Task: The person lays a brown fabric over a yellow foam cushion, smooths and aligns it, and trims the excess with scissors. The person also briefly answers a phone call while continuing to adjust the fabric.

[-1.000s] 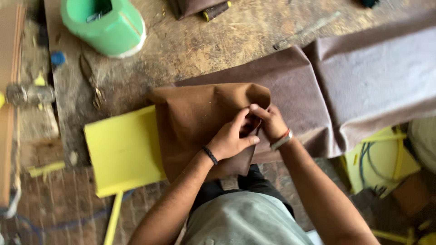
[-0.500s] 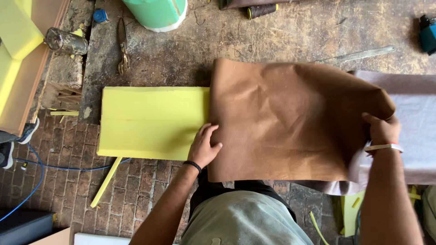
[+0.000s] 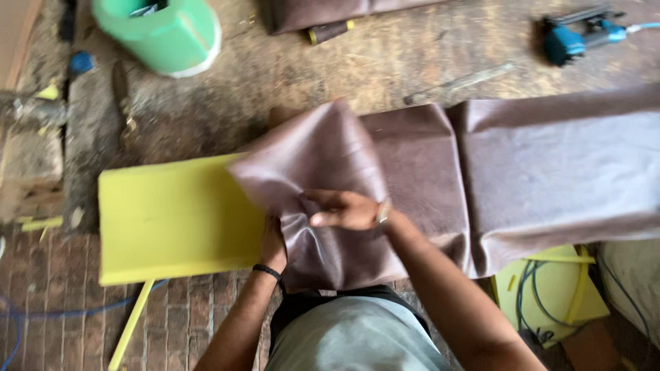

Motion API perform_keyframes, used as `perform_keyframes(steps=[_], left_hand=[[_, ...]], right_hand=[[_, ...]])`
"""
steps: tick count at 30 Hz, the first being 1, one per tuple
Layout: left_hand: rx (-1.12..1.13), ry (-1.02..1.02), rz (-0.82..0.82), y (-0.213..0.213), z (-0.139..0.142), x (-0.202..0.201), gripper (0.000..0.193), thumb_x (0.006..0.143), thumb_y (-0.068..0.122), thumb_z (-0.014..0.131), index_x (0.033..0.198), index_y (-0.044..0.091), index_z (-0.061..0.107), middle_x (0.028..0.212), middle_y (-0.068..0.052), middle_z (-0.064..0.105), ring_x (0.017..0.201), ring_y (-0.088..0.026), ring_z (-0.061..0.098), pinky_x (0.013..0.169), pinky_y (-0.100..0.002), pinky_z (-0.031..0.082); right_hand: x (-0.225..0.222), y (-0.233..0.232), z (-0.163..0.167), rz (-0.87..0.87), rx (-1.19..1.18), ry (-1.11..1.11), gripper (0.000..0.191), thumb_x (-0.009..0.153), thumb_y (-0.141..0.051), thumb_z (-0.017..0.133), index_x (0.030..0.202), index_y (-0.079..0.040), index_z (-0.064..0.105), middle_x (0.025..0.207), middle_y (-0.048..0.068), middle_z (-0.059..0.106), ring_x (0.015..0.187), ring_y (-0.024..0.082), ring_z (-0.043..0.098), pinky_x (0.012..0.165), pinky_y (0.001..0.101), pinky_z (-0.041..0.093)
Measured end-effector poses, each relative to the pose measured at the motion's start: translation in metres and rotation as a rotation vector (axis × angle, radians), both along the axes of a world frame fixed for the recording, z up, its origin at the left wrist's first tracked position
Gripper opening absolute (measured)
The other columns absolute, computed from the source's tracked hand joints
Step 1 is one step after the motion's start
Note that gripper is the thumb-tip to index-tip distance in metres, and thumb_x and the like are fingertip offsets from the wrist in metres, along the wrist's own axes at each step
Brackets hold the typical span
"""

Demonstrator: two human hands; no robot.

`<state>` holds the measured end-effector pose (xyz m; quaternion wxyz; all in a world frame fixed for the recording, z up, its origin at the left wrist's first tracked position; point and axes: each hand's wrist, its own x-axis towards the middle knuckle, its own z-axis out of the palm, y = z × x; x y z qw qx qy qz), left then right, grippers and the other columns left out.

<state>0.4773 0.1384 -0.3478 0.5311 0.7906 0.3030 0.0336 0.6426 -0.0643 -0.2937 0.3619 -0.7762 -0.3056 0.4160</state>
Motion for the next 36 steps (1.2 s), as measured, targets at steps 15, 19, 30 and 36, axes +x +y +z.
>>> perform_keyframes(steps=[15,19,30,36], left_hand=[[-0.271,0.315,-0.174,-0.018,-0.03,0.018,0.048,0.104,0.035,0.048,0.135,-0.001,0.058,0.137,-0.022,0.063,0.125,-0.033,0.059,0.107,-0.044,0.046],[-0.253,0.323,-0.165,-0.014,-0.036,0.023,0.047,0.103,0.033,0.05,0.133,-0.002,0.059,0.135,-0.023,0.064,0.123,-0.034,0.06,0.105,-0.045,0.047],[-0.226,0.324,-0.149,-0.001,-0.039,0.03,0.044,0.1,0.028,0.056,0.129,-0.005,0.062,0.13,-0.024,0.068,0.118,-0.037,0.064,0.101,-0.046,0.05],[-0.232,0.319,-0.186,0.001,-0.018,0.044,0.043,0.099,0.025,0.06,0.127,-0.006,0.064,0.127,-0.025,0.07,0.115,-0.038,0.066,0.098,-0.047,0.052]], right_hand=[[0.062,-0.155,-0.024,-1.068,-0.379,-0.178,0.077,0.084,-0.025,0.071,0.146,-0.003,0.031,0.129,0.031,0.062,0.113,0.045,0.065,0.1,0.0501,0.054],[0.11,-0.136,-0.019,-1.068,-0.131,-0.232,0.071,0.088,-0.021,0.069,0.146,-0.002,0.033,0.137,0.032,0.059,0.124,0.044,0.061,0.11,0.0476,0.048],[0.148,-0.129,-0.022,-0.883,0.063,-0.272,0.072,0.082,-0.029,0.081,0.144,-0.009,0.052,0.139,0.019,0.065,0.13,0.032,0.061,0.108,0.0392,0.049],[-0.019,-0.19,-0.032,-1.033,-0.127,-0.267,0.062,0.088,-0.029,0.077,0.143,-0.011,0.055,0.13,0.016,0.069,0.119,0.03,0.067,0.102,0.0395,0.052]])
